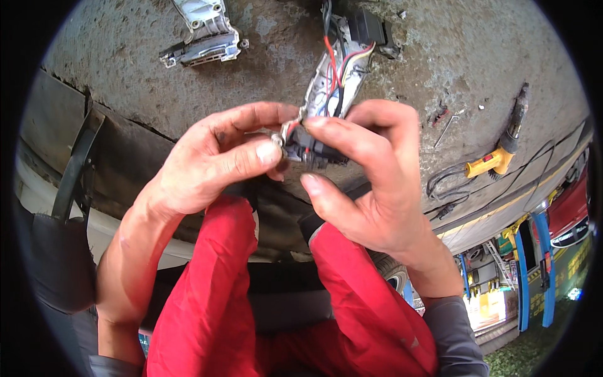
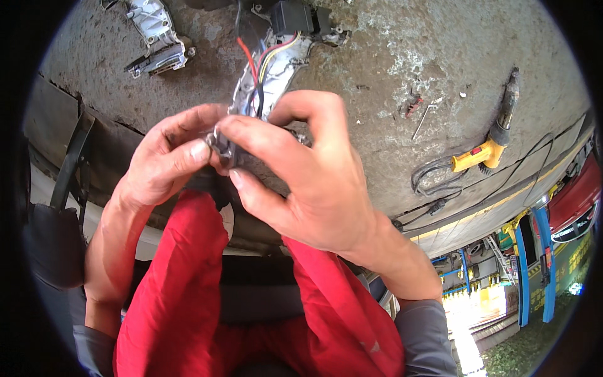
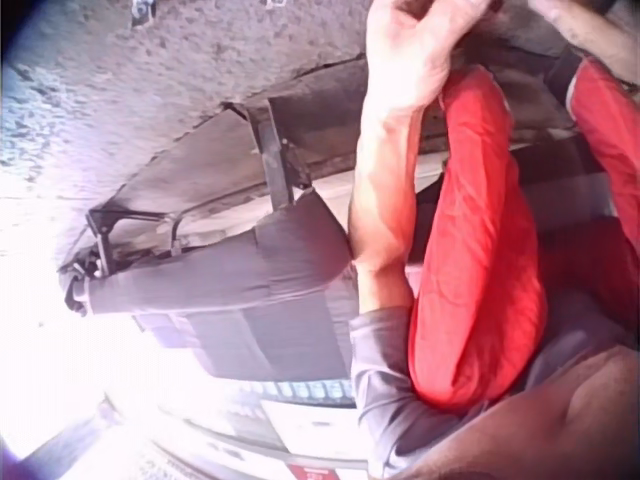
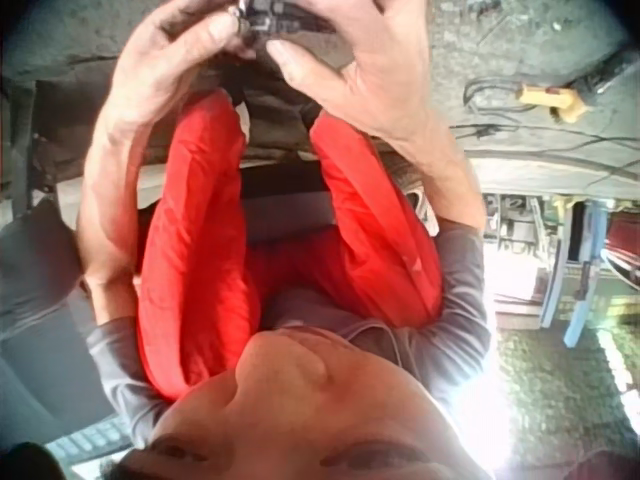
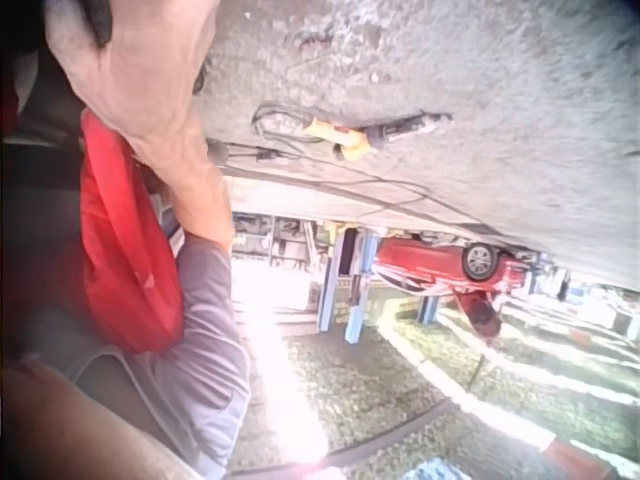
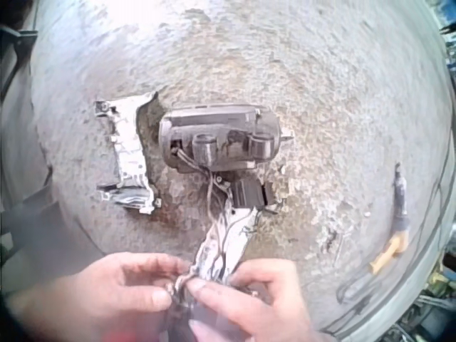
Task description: The person assembles a small electronic device by connecting internal wires, attaching a black plastic housing, and securing a metal bracket. The process involves careful alignment and manual fastening of multiple components.
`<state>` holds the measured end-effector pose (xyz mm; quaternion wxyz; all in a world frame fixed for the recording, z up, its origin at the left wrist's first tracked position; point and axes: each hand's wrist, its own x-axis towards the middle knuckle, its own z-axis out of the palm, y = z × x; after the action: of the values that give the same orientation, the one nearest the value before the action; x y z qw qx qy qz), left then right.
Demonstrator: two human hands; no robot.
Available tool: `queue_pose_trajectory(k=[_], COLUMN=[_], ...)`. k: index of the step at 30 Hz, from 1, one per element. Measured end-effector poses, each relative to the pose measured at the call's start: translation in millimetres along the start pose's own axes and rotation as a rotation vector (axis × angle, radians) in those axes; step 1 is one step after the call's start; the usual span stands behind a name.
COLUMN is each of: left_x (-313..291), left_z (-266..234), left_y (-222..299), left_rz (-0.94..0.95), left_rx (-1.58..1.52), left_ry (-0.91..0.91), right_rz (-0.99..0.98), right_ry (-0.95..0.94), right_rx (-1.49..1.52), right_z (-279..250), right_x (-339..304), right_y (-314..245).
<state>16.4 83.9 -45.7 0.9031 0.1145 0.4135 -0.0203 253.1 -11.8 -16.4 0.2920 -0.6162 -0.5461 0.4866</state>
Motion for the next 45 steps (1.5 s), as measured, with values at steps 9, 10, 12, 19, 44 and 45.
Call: queue_pose_trajectory(k=[9,10,12,19,44,45], left_x=[-2.0,-3.3,-5.9,-3.0,-3.3,-3.8], left_z=[1.8,0.8,-3.3,2.2,6.5,6.2], left_y=[-5.8,-7.1,-10.7,-9.4,0.9,1.2], left_rz=[0.160,0.165,0.158,0.179,0.173,0.164], left_rx=[0.025,0.019,0.016,-0.023,0.152,0.147], left_ry=[-0.022,-0.010,0.003,0.001,0.069,0.068], right_rz=[0.083,0.079,0.052,0.046,0.104,0.102], right_ry=[-0.141,-0.150,-0.152,-0.188,-0.234,-0.227], right_rx=[-0.055,-0.066,-0.079,-0.102,-0.037,-0.026], right_z=[-17.3,-17.9,-18.5,-24.1,-23.2,-23.1], right_x=[29.7,31.0,32.9,38.6,40.8,39.9], right_y=[-18.8,-19.0,-17.0,-20.5,-17.9,-17.4])
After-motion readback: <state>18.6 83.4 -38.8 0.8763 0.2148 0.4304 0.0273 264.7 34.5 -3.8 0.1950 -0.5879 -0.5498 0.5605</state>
